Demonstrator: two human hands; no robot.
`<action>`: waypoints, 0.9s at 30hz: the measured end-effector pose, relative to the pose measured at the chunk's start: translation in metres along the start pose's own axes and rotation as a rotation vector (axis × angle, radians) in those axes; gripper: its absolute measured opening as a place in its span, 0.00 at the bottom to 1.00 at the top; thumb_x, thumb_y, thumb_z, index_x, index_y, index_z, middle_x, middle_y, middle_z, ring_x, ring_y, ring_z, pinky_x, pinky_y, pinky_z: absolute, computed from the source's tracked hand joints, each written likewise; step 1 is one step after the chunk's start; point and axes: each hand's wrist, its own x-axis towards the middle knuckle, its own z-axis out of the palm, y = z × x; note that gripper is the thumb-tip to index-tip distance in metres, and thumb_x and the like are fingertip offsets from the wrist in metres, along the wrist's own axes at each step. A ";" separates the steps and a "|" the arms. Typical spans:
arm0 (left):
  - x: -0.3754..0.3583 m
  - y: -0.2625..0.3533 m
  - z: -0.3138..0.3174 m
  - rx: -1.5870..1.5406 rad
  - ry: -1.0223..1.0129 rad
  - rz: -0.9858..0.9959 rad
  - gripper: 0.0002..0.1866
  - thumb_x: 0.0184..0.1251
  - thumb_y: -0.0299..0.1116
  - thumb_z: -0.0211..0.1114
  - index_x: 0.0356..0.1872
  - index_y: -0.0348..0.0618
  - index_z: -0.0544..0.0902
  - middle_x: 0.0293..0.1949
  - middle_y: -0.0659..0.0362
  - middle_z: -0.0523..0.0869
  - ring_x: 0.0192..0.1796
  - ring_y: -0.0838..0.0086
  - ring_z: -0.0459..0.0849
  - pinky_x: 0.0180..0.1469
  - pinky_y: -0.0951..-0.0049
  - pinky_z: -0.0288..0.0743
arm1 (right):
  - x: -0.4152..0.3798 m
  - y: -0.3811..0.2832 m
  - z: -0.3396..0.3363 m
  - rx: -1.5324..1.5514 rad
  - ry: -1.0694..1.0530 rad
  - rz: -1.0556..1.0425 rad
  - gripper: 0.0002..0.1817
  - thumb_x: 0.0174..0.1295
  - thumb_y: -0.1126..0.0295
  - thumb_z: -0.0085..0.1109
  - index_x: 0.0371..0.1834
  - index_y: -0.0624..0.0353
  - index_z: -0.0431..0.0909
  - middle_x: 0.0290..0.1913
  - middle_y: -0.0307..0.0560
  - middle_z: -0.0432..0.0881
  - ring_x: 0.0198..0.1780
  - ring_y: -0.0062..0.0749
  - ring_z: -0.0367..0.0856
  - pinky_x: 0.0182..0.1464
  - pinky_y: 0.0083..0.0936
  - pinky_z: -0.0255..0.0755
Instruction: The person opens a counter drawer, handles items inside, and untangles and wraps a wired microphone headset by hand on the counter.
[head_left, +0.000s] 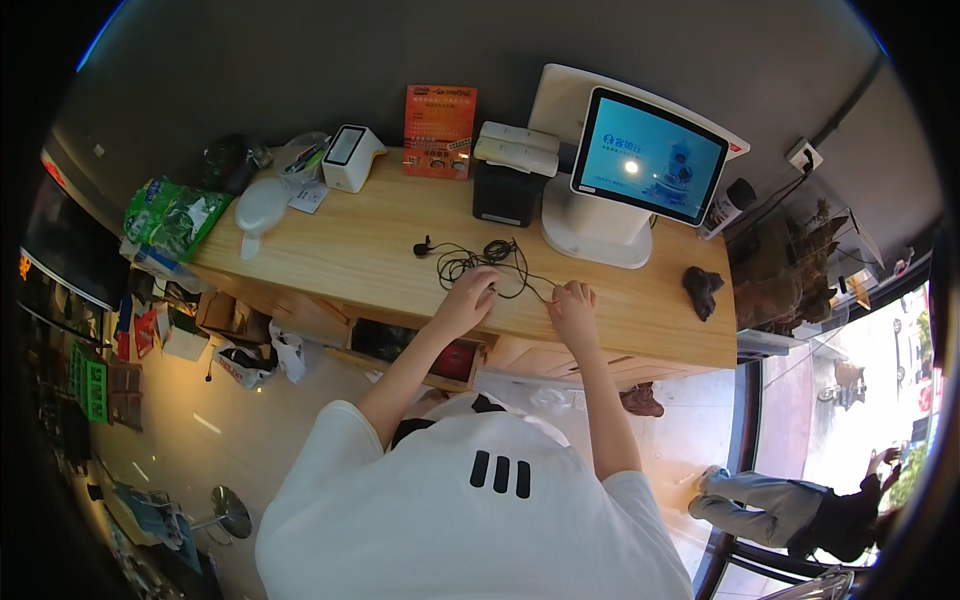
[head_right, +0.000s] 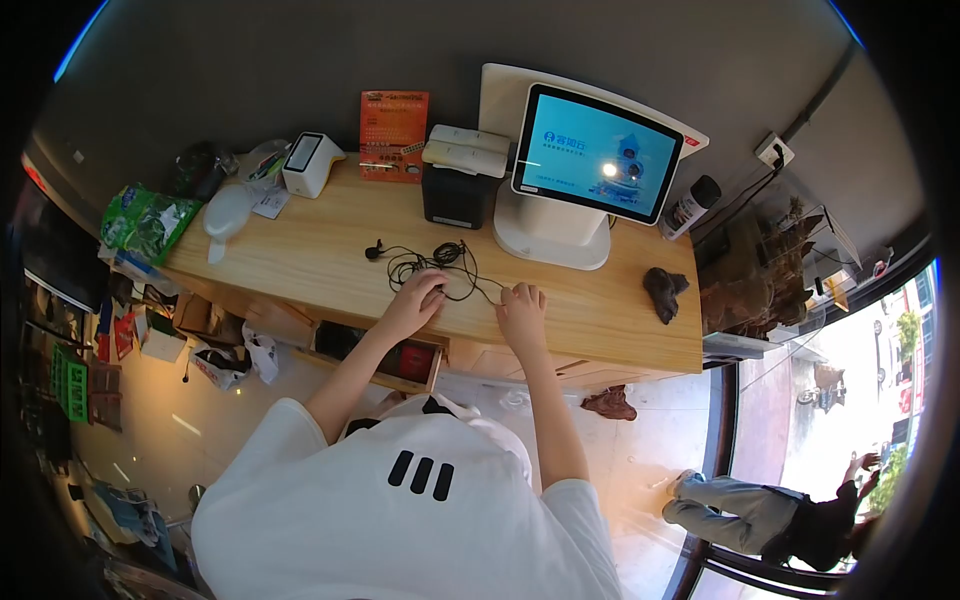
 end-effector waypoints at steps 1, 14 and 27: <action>0.002 0.004 0.004 -0.024 -0.021 0.001 0.12 0.60 0.23 0.61 0.46 0.38 0.75 0.48 0.53 0.76 0.52 0.58 0.75 0.52 0.64 0.71 | -0.003 0.006 -0.006 0.015 -0.003 0.003 0.09 0.49 0.71 0.63 0.34 0.55 0.76 0.41 0.46 0.73 0.49 0.45 0.70 0.52 0.42 0.62; 0.019 0.006 -0.016 0.389 -0.055 -0.036 0.15 0.54 0.27 0.63 0.45 0.43 0.79 0.48 0.56 0.77 0.53 0.59 0.72 0.54 0.60 0.67 | 0.086 -0.025 0.027 0.074 0.003 -0.199 0.12 0.51 0.77 0.58 0.40 0.56 0.81 0.42 0.47 0.76 0.51 0.44 0.70 0.52 0.40 0.63; -0.007 -0.052 -0.057 0.721 -0.109 -0.228 0.08 0.59 0.26 0.60 0.40 0.41 0.81 0.44 0.56 0.77 0.51 0.61 0.72 0.56 0.59 0.65 | 0.048 0.000 0.005 -0.139 0.161 0.217 0.05 0.54 0.73 0.57 0.33 0.59 0.75 0.42 0.49 0.69 0.49 0.44 0.67 0.53 0.40 0.59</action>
